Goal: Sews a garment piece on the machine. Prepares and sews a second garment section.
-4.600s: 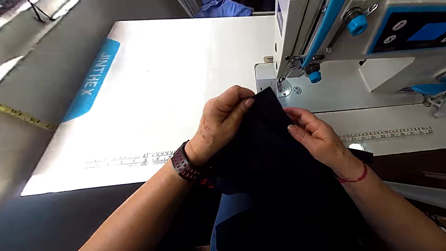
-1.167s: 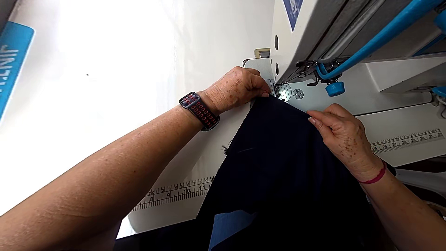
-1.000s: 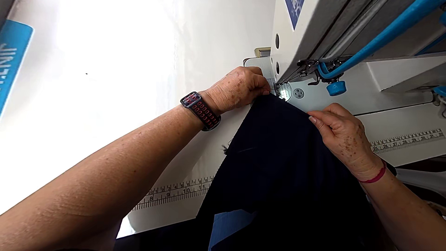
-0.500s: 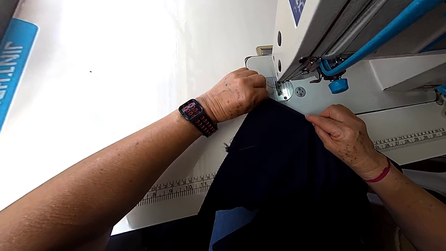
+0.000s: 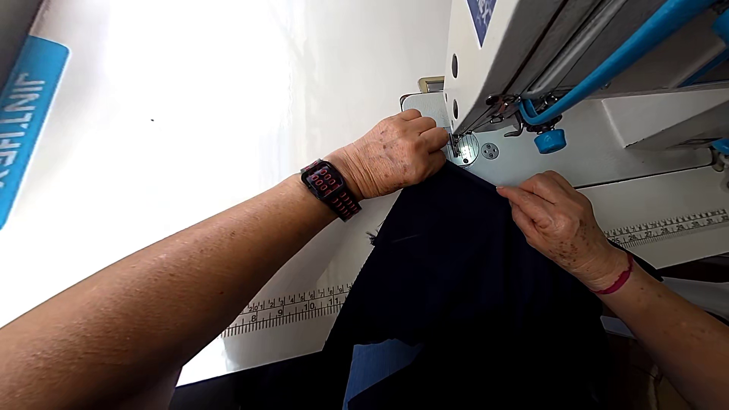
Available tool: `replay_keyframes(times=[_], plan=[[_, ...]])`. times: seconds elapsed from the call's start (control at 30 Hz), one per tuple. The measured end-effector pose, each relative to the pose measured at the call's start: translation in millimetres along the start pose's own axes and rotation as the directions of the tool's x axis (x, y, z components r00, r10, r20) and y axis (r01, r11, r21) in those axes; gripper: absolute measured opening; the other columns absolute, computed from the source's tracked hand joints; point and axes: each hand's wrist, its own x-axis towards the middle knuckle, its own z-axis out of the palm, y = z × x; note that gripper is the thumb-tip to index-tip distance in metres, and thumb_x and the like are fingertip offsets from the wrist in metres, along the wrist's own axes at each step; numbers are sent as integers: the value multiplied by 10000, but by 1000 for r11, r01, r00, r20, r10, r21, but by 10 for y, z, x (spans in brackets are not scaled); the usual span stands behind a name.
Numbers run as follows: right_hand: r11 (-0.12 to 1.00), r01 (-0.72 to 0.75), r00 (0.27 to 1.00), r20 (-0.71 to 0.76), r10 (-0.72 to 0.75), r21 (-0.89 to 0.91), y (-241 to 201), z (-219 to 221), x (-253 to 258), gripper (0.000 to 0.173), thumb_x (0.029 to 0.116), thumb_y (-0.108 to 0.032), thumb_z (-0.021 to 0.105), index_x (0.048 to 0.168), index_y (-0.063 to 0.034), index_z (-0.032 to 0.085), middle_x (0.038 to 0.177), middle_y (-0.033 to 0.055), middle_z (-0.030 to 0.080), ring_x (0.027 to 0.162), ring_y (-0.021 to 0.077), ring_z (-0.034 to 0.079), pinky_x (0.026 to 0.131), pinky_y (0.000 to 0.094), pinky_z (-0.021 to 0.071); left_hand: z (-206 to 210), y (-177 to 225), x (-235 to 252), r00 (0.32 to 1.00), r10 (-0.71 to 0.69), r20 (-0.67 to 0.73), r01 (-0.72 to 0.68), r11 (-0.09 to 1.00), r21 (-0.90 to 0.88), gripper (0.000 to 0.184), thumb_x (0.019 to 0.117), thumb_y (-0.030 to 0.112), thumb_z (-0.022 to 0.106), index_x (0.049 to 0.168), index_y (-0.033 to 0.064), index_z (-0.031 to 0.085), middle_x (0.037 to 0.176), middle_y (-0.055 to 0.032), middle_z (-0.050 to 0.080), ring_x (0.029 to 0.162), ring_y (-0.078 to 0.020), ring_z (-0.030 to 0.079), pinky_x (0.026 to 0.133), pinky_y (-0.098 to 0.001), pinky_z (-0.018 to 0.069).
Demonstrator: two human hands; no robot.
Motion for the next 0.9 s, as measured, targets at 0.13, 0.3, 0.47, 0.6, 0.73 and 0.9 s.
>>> replay_keyframes(times=[0.13, 0.3, 0.47, 0.6, 0.73, 0.9], plan=[[1000, -5, 1000, -12, 5, 1, 7, 3, -21, 230, 927, -20, 574, 1005, -9, 790, 766, 107, 614, 739, 243, 577, 641, 313, 457, -39, -4, 67, 1000, 23, 11, -23, 1000, 20, 243, 945, -63, 479, 746, -35, 617, 718, -171, 583, 665, -329, 595, 577, -426, 421], [1000, 0, 1000, -8, 0, 3, 5, 8, -25, 229, 929, -35, 582, 996, -20, 800, 762, 102, 608, 745, 245, 577, 640, 311, 457, -5, 60, 17, 999, 11, 49, -11, 1000, 17, 241, 931, -66, 475, 739, -37, 617, 705, -168, 577, 650, -324, 586, 565, -423, 405], [1000, -10, 1000, -14, 9, -8, 2, 12, -29, 232, 931, -35, 582, 1010, -18, 799, 760, 99, 607, 741, 241, 577, 630, 308, 455, -21, 52, 17, 997, -3, 77, 3, 1000, 5, 243, 936, -64, 476, 759, -44, 641, 711, -171, 581, 664, -336, 596, 576, -433, 419], [1000, -22, 1000, -20, 21, -7, 2, 15, -33, 243, 925, -32, 581, 1034, -21, 798, 766, 98, 612, 744, 240, 582, 633, 310, 463, -35, 49, 25, 995, -30, 92, 30, 1000, -4, 241, 942, -48, 489, 777, -41, 664, 712, -168, 584, 670, -333, 603, 584, -432, 435], [1000, -17, 1000, -8, 17, -11, 6, 13, -37, 264, 916, -39, 580, 1055, -41, 804, 762, 87, 607, 746, 238, 580, 629, 305, 458, -34, 50, 26, 995, -44, 91, 45, 999, -6, 236, 934, -50, 495, 789, -39, 681, 722, -166, 597, 687, -336, 620, 604, -436, 461], [999, 36, 996, 84, -33, -39, -21, -38, 18, 267, 931, -46, 558, 1054, -29, 794, 765, 100, 599, 738, 267, 585, 616, 338, 465, -80, 165, 109, 974, -155, 166, 157, 988, 0, 225, 916, -58, 511, 759, -39, 670, 783, -190, 631, 754, -357, 644, 634, -467, 465]])
